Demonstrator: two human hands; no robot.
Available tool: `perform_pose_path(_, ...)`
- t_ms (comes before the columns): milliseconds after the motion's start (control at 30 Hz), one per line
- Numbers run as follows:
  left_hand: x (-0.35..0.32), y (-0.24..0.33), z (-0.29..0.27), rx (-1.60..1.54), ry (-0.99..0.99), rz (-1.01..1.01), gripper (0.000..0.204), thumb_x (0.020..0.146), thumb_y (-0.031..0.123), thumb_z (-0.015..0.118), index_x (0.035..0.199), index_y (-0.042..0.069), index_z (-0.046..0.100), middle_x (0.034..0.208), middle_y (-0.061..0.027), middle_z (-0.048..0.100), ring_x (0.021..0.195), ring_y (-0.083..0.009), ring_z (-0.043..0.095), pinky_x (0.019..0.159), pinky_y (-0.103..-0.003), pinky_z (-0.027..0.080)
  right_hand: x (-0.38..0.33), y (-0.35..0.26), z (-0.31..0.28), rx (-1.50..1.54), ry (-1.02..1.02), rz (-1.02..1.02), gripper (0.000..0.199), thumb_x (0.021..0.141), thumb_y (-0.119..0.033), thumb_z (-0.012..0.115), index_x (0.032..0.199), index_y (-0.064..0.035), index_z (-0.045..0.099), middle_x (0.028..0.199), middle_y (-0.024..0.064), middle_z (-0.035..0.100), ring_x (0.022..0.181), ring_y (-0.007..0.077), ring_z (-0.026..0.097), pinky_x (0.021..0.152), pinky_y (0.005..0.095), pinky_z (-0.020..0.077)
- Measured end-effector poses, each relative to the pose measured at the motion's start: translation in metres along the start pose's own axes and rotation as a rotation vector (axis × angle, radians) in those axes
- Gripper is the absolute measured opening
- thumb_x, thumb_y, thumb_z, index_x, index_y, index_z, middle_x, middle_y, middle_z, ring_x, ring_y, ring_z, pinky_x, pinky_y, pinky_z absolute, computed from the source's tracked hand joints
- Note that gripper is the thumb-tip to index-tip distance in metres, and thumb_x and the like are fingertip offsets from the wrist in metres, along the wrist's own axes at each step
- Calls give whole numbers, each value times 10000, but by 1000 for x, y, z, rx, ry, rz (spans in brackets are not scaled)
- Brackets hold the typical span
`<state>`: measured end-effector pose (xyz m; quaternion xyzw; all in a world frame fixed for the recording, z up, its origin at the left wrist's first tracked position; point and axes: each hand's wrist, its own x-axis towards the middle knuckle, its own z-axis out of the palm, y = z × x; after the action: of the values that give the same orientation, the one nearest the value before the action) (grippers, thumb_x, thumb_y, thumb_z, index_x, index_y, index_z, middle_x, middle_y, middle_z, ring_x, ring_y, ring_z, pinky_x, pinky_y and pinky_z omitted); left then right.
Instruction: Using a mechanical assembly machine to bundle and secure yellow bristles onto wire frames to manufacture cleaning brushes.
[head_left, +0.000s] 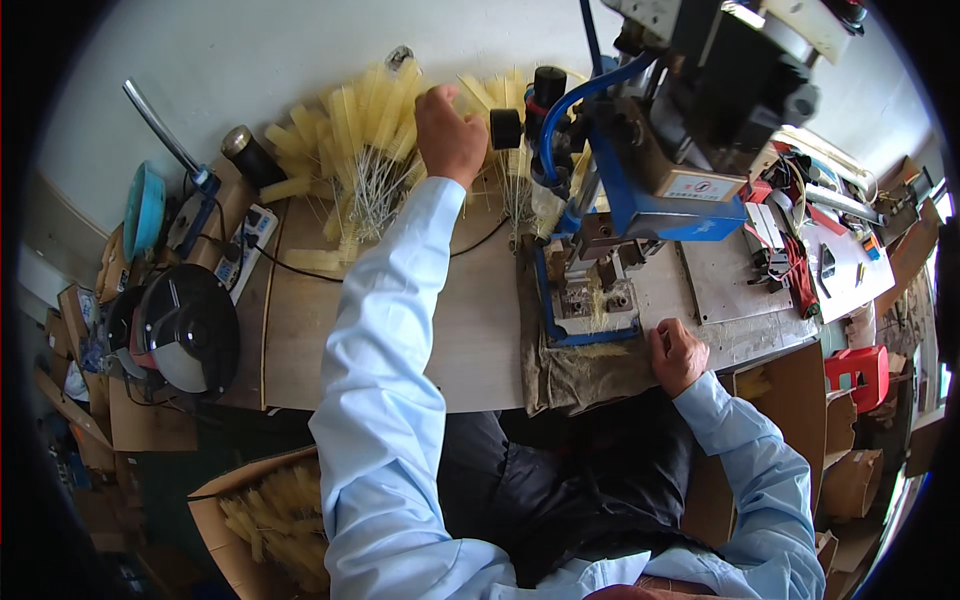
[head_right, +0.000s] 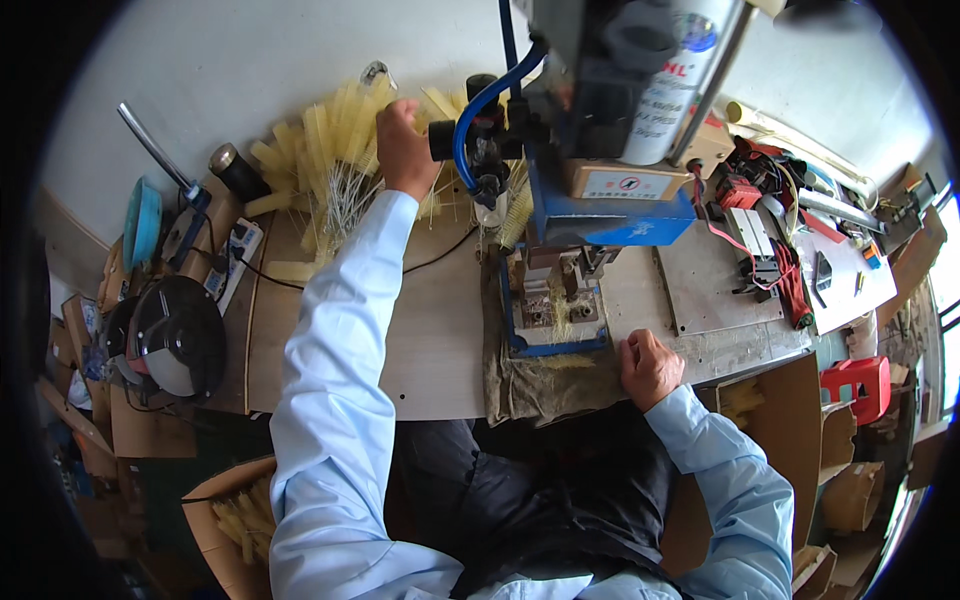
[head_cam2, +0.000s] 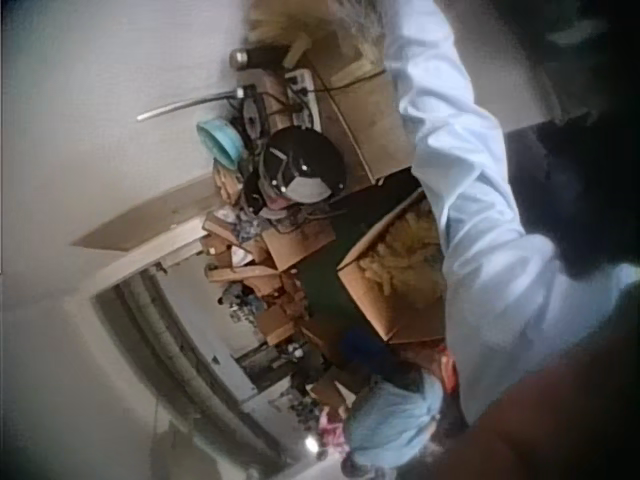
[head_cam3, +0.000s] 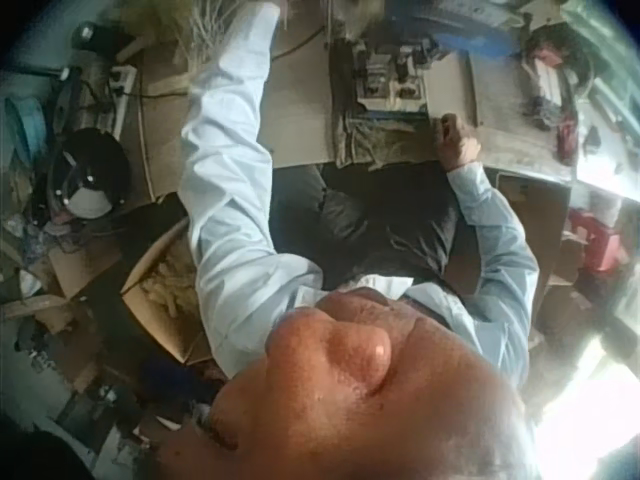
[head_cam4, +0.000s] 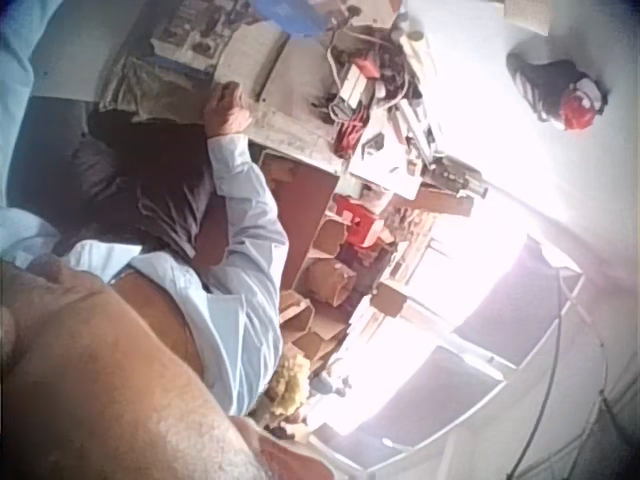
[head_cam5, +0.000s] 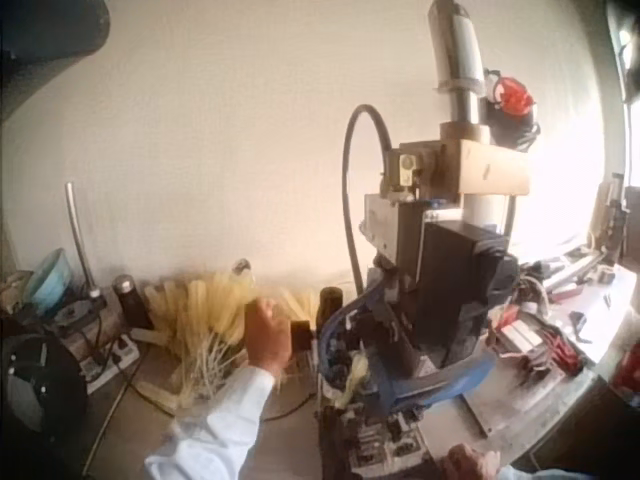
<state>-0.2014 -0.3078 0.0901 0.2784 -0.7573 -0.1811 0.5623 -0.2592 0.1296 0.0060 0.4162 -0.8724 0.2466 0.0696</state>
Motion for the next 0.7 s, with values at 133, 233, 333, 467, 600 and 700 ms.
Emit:
perform_pose_path(133, -44, 23, 6, -139, -382, -465, 409, 786, 277, 666, 1027, -38, 567, 958, -186, 648, 918, -352, 640, 838, -427, 508, -2, 7, -3, -33, 8, 15, 128, 885, -171, 674, 885, -86, 577, 732, 115, 651, 647, 327, 661, 552, 425, 507)
perform_pose_path(233, -71, -8, 22, -243, -341, -427, 462, 785, 329, 688, 1032, -45, 573, 976, -191, 649, 933, -341, 640, 841, -433, 501, -1, 3, 1, -45, -23, 6, 128, 885, -169, 673, 896, -83, 579, 739, 113, 654, 652, 326, 663, 557, 422, 511)
perform_pose_path(333, -83, -22, 33, -242, -355, -378, 528, 779, 317, 721, 1100, -59, 536, 1024, -205, 613, 964, -355, 611, 863, -437, 485, -1, 2, 8, 19, 10, -48, 134, 886, -171, 672, 892, -79, 576, 744, 114, 656, 653, 326, 662, 554, 423, 510)
perform_pose_path(467, -93, 9, 27, -72, -186, -107, 571, 754, 201, 750, 1176, -62, 469, 1093, -233, 554, 1032, -397, 551, 914, -454, 453, -2, 7, 5, 34, 0, -19, 136, 887, -173, 671, 887, -78, 574, 749, 115, 657, 653, 327, 661, 553, 424, 506)
perform_pose_path(600, -105, 33, 20, -192, -229, 92, 408, 745, 117, 758, 1080, -9, 563, 968, -221, 636, 902, -409, 613, 777, -473, 493, -3, 6, 4, 12, 8, -30, 135, 886, -176, 668, 889, -80, 574, 753, 115, 658, 666, 333, 659, 563, 430, 501)
perform_pose_path(700, -107, 33, 37, -313, -618, 46, 117, 774, 15, 625, 887, 28, 600, 824, -125, 625, 803, -348, 622, 701, -451, 472, -3, 6, 2, 24, -2, -20, 136, 888, -187, 663, 894, -82, 577, 760, 117, 659, 679, 340, 658, 572, 435, 500)
